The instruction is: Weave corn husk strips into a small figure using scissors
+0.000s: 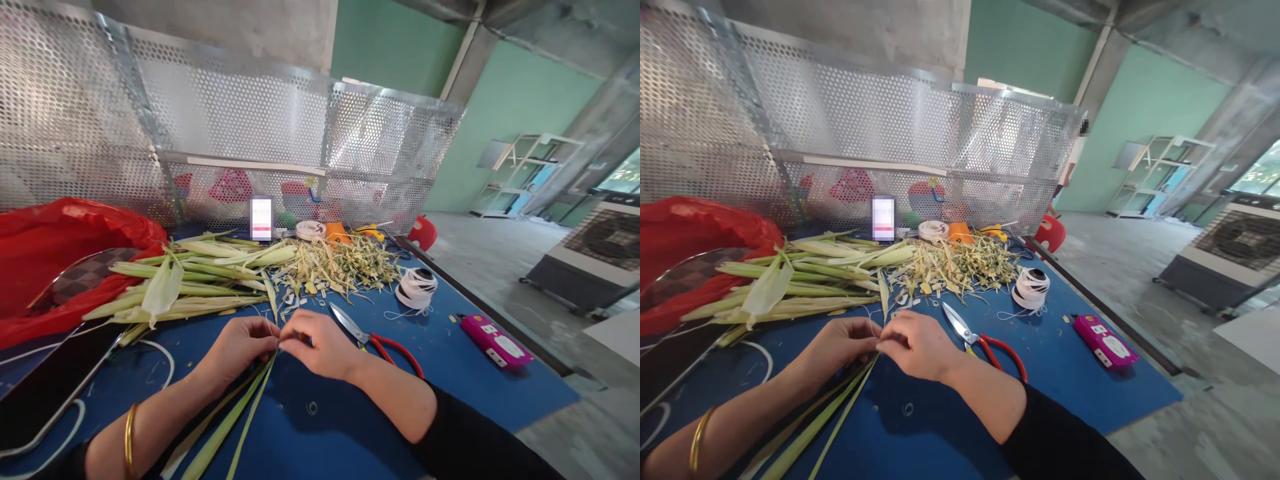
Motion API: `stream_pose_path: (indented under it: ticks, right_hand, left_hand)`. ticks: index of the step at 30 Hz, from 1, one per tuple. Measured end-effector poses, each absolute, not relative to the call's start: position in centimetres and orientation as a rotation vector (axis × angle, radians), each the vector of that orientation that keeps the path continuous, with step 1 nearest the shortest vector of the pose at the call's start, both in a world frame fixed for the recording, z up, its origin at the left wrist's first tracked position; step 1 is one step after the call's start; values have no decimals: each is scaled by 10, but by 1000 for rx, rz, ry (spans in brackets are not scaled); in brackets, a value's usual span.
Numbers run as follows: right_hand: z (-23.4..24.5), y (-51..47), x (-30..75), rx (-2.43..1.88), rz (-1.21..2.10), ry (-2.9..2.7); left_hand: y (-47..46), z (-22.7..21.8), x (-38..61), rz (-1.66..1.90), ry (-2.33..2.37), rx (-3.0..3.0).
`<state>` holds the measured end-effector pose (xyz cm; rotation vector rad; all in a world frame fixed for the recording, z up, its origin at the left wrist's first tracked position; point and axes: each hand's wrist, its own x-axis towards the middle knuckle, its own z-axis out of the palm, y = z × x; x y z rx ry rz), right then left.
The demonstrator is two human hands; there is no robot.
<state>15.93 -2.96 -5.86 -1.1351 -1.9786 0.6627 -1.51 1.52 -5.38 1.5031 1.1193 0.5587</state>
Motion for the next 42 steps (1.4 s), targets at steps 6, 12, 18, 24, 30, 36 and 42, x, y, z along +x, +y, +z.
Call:
stream_pose_path:
  ticks: [6, 12, 18, 24, 30, 36, 42]
  right_hand:
    - [-72, -25, 155, -1158, 1013, -1744]
    - [-76, -26, 156, -1242, 870, -1965]
    - [-74, -25, 157, -1310, 787, -1988]
    - [-72, -27, 157, -1317, 771, -1969]
    - [-74, -26, 155, -1291, 857, -1872]
    - [-78, -22, 155, -1198, 1108, -1680]
    - [-80, -19, 157, -1220, 1214, -1514]
  left_hand:
    - [15, -58, -18, 532, 985, 1796]
    - [13, -52, -20, 485, 1039, 2053]
    - [8, -52, -18, 566, 1144, 2217]
    - [4, -62, -17, 706, 1175, 2587]
    - [6, -67, -21, 850, 1026, 2765]
    - [4, -66, -21, 963, 1009, 2733]
    - [2, -62, -20, 886, 1070, 2685]
